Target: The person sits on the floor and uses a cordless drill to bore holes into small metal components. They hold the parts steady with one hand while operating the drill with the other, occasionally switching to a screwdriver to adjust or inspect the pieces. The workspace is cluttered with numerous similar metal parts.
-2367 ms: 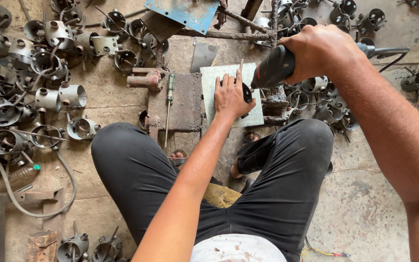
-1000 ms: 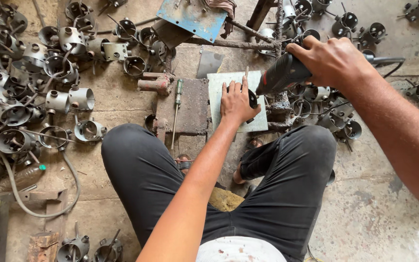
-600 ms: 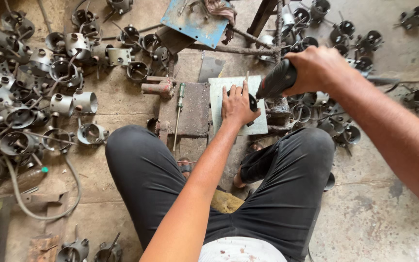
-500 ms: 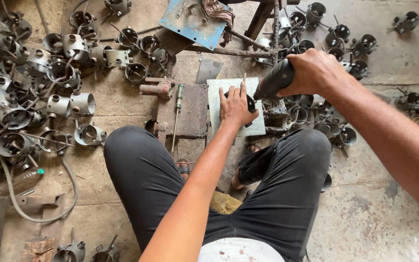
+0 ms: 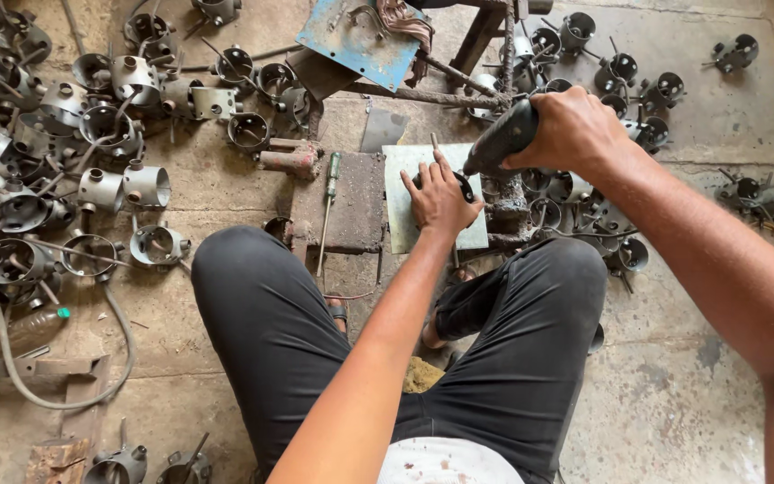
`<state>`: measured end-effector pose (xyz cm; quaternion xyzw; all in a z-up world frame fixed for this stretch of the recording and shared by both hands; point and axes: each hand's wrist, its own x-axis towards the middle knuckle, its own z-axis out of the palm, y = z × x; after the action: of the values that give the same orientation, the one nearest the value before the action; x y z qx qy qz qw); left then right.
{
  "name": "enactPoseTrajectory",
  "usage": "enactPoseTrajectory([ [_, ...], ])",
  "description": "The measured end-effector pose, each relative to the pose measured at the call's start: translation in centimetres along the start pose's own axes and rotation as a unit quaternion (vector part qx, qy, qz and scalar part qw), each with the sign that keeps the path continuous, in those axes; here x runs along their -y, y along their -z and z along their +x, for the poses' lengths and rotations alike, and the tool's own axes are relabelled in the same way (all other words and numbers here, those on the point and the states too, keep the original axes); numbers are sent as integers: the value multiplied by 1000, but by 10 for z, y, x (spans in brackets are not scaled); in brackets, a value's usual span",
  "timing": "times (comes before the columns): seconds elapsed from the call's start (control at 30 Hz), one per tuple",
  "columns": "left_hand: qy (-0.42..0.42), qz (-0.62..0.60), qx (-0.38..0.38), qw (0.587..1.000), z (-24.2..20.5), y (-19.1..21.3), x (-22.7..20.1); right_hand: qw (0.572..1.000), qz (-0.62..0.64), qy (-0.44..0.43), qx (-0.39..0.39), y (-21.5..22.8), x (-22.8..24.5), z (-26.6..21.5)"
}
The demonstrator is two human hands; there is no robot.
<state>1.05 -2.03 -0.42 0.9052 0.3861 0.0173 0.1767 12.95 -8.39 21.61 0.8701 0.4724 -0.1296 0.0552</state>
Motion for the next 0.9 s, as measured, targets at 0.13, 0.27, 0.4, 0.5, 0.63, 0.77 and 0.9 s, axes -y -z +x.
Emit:
enactPoseTrajectory([
  [0.13,-15,13,3,1000,-2,-1,0,1000,-22,15,-12,1,-5,-2],
  [0.27,-23,14,22,999,1,-1,-2,999,-34,17,-11,0,-13,-5],
  [0.4,-27,17,29,999,5,-4,0,999,-43,17,-15,-1,-16,-4],
  [0.5,-26,19,37,999,7,-6,-1,998,-48,21,-19,1,-18,-5],
  [0.63,-30,23,35,999,6,-4,-2,998,-51,23,-23,5,-16,-8],
  [0.77,-31,26,39,998,4,-2,0,999,-43,-7,3,14,-16,-8],
  [0.9,-33,35,43,998,5,-4,-2,999,-37,-25,-16,34,-34,-13],
])
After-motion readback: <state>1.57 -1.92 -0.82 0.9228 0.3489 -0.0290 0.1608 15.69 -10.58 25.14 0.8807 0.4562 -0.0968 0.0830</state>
